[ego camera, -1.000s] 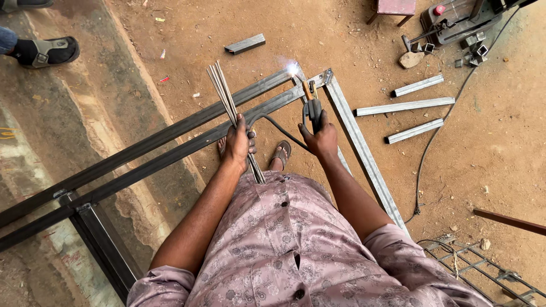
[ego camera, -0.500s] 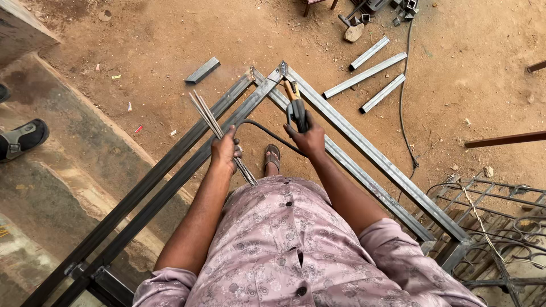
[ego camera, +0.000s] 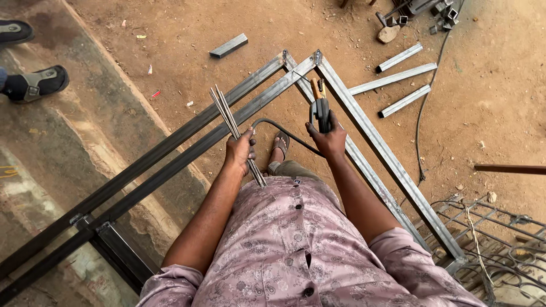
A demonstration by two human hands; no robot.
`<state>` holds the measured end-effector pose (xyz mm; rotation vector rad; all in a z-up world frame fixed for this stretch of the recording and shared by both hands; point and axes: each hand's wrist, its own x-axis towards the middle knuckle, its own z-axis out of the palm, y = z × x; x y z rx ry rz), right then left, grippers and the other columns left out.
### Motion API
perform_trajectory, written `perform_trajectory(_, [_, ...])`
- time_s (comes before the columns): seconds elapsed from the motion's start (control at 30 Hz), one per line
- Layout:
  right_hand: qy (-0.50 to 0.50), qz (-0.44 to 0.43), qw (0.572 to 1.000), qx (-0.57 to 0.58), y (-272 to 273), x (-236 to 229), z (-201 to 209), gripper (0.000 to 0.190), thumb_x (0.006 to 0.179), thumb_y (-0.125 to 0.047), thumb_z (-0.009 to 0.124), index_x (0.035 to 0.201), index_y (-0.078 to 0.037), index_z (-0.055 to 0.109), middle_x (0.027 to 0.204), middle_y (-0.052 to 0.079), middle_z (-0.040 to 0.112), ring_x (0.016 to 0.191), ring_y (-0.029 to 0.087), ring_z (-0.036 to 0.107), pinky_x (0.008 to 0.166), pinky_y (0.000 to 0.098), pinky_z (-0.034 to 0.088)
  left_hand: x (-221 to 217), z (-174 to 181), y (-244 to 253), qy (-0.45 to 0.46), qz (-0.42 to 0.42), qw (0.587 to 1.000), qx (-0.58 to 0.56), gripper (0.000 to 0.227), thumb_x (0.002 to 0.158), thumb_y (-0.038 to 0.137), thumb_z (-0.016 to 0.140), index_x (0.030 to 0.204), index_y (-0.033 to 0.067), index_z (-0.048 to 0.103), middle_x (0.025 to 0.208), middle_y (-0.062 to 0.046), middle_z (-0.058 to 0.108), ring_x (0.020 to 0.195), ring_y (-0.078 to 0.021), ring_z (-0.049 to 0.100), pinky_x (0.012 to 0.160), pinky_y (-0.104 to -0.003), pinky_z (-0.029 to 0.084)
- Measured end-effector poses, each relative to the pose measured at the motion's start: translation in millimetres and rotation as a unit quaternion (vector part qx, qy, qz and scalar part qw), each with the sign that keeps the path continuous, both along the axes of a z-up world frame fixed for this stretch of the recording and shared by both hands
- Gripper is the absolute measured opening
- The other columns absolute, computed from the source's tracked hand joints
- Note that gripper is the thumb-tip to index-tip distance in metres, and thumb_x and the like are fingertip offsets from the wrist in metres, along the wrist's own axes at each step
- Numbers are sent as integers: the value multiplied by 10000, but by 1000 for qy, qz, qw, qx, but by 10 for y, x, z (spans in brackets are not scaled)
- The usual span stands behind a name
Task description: The person welds the joints of a rectangular metal frame using an electrode holder and sticks while sitting on the ground.
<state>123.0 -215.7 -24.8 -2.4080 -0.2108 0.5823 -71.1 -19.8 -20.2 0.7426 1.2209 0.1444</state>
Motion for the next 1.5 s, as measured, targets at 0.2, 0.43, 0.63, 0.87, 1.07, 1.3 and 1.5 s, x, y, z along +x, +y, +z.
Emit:
perform_trajectory(0.2, [-10, 50, 999, 12, 405, 427, -87, 1034, 767, -454, 884, 1546, 16, 393, 1301, 262, 671, 1136, 302, 711, 1005, 391, 555, 256, 199, 193, -17, 25, 999, 22, 258, 929, 296, 721, 957, 69, 602, 757, -7, 533, 486, -52, 378, 390, -222, 316])
perform_trajectory(0.43, [-6, 89, 996, 10, 551, 725, -218, 1029, 785, -408, 916, 1535, 41, 373, 1315, 277, 658, 1144, 312, 704, 1003, 404, 552, 582, 101, 238, 35, 44, 998, 26, 344, 932, 299, 771, 1020, 64, 535, 787, -24, 544, 529, -63, 427, 416, -236, 367])
perform_trajectory(0.63, [78, 58, 994, -47, 508, 862, -293, 1006, 796, -400, 855, 1590, -62, 339, 1266, 238, 687, 1027, 313, 747, 892, 442, 625, 782, 28, 239, 37, 40, 998, 17, 309, 880, 343, 745, 983, 64, 663, 745, 5, 515, 485, -61, 411, 386, -230, 352])
perform_trajectory(0.87, [48, 86, 995, -27, 389, 962, -489, 1008, 816, -411, 862, 1587, -30, 335, 1184, 251, 717, 968, 312, 756, 861, 447, 639, 903, -14, 230, 31, 23, 999, 36, 318, 900, 336, 771, 973, 70, 612, 753, -1, 521, 499, -69, 430, 400, -239, 354])
perform_trajectory(1.07, [20, 106, 994, -34, 419, 976, -430, 1002, 799, -426, 882, 1564, -36, 365, 1155, 268, 715, 971, 321, 749, 875, 453, 630, 916, -38, 233, 18, 30, 999, 30, 327, 888, 337, 782, 964, 68, 613, 748, 6, 511, 494, -66, 409, 398, -240, 335])
perform_trajectory(1.3, [17, 86, 996, -4, 425, 901, -450, 1002, 807, -416, 880, 1573, -39, 357, 1242, 272, 686, 1053, 348, 728, 916, 498, 602, 890, 41, 335, 46, 33, 998, 31, 334, 884, 340, 784, 943, 62, 609, 747, -5, 508, 489, -69, 403, 391, -241, 327])
perform_trajectory(1.5, [42, 70, 996, -28, 432, 842, -385, 1007, 795, -428, 873, 1579, -66, 354, 1262, 262, 680, 1060, 348, 737, 905, 500, 613, 857, 104, 348, 53, 11, 998, 35, 363, 906, 354, 766, 993, 35, 617, 760, -6, 515, 505, -54, 419, 400, -218, 357])
